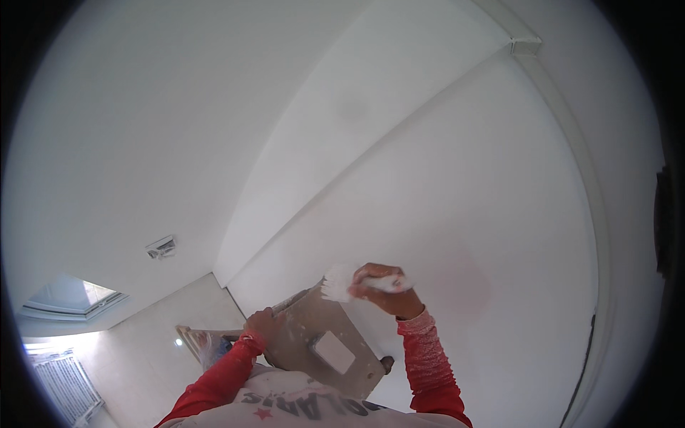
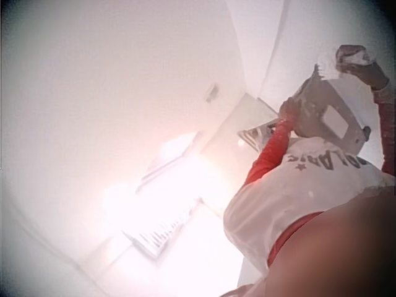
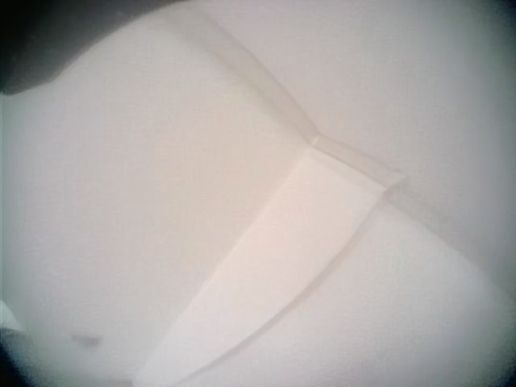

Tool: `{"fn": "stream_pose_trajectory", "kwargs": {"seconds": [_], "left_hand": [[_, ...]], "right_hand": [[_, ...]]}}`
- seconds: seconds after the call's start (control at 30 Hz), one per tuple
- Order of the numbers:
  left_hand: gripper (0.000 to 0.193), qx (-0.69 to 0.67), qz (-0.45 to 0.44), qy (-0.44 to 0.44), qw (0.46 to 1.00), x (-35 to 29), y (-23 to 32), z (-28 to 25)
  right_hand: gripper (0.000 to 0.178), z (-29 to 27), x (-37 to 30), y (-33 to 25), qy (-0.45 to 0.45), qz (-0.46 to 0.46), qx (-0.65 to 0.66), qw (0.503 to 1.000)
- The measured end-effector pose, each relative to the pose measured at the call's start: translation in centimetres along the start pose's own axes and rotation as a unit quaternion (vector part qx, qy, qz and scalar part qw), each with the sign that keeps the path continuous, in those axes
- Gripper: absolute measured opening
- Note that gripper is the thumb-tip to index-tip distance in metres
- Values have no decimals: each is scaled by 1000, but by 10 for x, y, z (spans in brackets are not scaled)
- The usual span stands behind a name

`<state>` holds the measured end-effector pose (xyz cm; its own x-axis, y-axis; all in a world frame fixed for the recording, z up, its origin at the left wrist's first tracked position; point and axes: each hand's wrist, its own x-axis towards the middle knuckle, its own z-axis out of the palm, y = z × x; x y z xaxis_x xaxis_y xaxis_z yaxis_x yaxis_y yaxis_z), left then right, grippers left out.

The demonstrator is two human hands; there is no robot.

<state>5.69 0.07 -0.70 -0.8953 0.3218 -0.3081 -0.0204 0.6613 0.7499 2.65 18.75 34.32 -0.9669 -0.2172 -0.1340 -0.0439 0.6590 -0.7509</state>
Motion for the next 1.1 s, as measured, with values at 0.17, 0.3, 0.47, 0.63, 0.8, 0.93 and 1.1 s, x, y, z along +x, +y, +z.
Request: {"fn": "stream_pose_trajectory", "kwargs": {"seconds": [0.17,0.3,0.47,0.63,0.8,0.93,1.1], "left_hand": [[56,8,-7,-8,1000,2,1,0],[57,7,-12,-22,1000,3,2,-2],[57,7,-40,-37,998,3,4,-5],[56,6,-46,-51,998,3,5,-7],[56,-4,-33,-47,998,2,5,-10],[57,-4,-36,-52,998,1,7,-14],[57,-7,-39,-61,997,2,7,-14]], "right_hand": [[35,-52,-12,-89,301,-76,10,951],[27,-89,41,-128,393,-257,-125,874],[24,-143,112,-163,453,-201,-306,813],[34,-182,183,-172,438,-284,-455,722],[35,-200,183,-214,465,-143,-628,607],[15,-185,172,-217,445,-386,-678,440],[29,-123,180,-143,269,-182,-842,430]]}}
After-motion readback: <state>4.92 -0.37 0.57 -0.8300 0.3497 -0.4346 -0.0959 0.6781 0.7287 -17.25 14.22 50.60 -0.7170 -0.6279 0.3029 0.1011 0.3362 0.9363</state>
